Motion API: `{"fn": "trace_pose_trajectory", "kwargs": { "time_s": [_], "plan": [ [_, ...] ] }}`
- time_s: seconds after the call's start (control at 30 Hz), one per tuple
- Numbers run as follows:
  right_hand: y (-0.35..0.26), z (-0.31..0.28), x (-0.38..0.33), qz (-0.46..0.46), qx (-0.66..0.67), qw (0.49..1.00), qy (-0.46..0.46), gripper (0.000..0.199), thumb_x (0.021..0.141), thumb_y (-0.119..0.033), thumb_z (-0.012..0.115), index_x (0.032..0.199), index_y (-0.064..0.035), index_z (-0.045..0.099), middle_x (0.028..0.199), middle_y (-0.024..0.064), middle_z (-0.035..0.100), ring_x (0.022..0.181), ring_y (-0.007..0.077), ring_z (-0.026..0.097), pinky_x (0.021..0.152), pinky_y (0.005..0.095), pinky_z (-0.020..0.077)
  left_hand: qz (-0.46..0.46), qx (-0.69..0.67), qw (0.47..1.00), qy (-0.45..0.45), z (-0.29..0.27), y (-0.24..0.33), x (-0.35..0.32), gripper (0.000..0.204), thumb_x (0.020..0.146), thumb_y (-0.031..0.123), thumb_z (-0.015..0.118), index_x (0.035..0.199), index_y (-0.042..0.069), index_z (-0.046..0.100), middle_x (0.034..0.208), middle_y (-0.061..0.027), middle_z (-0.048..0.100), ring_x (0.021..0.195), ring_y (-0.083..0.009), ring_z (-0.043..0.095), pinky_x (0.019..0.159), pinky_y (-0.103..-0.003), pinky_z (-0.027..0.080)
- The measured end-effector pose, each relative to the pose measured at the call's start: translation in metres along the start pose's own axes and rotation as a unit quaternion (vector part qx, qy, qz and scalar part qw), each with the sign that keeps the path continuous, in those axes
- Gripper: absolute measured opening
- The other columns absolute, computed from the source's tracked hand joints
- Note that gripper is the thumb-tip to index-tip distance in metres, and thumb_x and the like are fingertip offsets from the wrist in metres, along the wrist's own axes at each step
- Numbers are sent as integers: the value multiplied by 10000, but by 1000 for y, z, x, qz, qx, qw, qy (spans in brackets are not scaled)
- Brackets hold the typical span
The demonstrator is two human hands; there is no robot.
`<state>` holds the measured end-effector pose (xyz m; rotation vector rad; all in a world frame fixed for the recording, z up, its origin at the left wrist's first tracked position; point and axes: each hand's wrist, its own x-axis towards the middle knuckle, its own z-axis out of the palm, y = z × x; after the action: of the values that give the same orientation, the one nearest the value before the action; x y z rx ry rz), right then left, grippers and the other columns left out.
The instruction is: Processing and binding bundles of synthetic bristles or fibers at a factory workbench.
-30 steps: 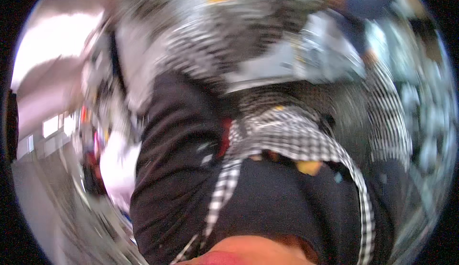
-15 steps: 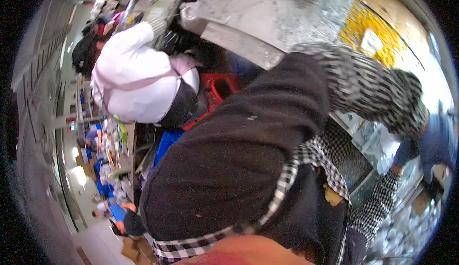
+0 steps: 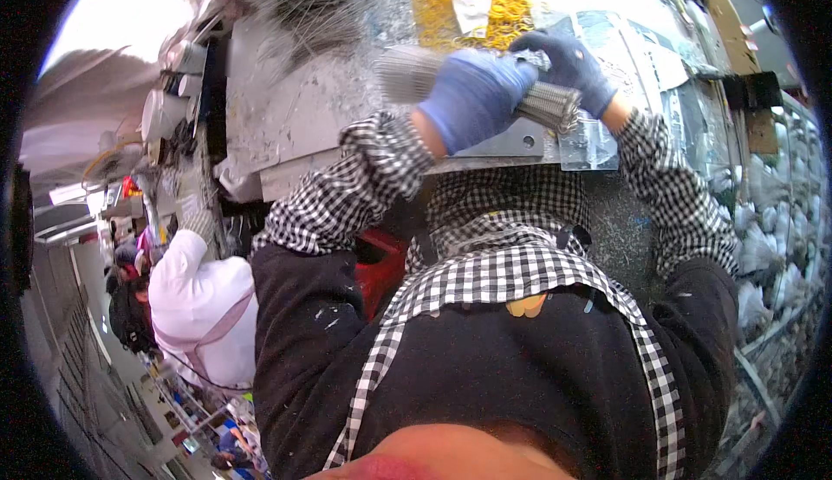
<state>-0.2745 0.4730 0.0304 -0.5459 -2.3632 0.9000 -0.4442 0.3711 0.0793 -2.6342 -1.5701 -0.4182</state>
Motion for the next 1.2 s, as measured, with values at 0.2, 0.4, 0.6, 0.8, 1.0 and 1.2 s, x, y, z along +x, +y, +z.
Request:
{"fn": "trace_pose_trajectory", "kwargs": {
  "time_s": [0.2, 0.4, 0.6, 0.8, 1.0, 1.2],
  "plan": [
    [47, 54, 100, -233, -89, 968, -41, 190, 881, -176, 682, 1026, -54, 686, 1026, 144, 667, 986, 316, 633, 859, 394, 509, -78, 90, 992, -31, 29, -8, -59, 82, 768, 149, 636, 798, 101, 695, 722, -128, 663, 643, -301, 665, 544, -432, 504],
    [360, 4, 138, -360, -520, 767, -107, 425, 971, -159, 515, 1384, -60, 506, 1352, 134, 576, 1191, 263, 588, 1032, 354, 459, -203, 4, 977, 69, -53, 86, -89, 142, 721, 271, 699, 765, 136, 696, 751, -93, 698, 717, -293, 700, 572, -425, 546],
    [306, 77, 275, -311, -391, 834, -236, 358, 1004, -184, 502, 1255, 55, 590, 1299, 198, 608, 1198, 308, 581, 1077, 359, 423, -595, -23, 797, 98, -49, 70, -137, 312, 643, 390, 719, 814, 141, 643, 697, -108, 638, 703, -350, 663, 606, -462, 512],
    [315, 28, 350, -270, -377, 862, -205, 373, 1017, -196, 492, 1269, 66, 572, 1315, 204, 594, 1208, 307, 571, 1081, 356, 416, -667, 18, 720, 192, -38, 71, -164, 311, 653, 374, 717, 857, 148, 655, 701, -113, 639, 707, -340, 663, 619, -444, 509],
    [97, 86, 260, -214, 44, 927, -305, 389, 1027, -216, 518, 1289, 69, 543, 1324, 184, 580, 1177, 261, 564, 1054, 359, 421, -638, -35, 697, 327, -55, 50, -167, 339, 645, 343, 738, 908, 139, 677, 781, -98, 683, 754, -340, 672, 658, -413, 518],
    [-115, 111, 123, -46, 282, 859, -424, 389, 1030, -215, 524, 1289, 75, 525, 1176, 94, 600, 1062, 187, 533, 955, 314, 424, -601, -104, 661, 437, -78, 59, -167, 273, 647, 316, 772, 780, 111, 650, 739, -114, 678, 695, -338, 664, 646, -406, 519]
  ]
}}
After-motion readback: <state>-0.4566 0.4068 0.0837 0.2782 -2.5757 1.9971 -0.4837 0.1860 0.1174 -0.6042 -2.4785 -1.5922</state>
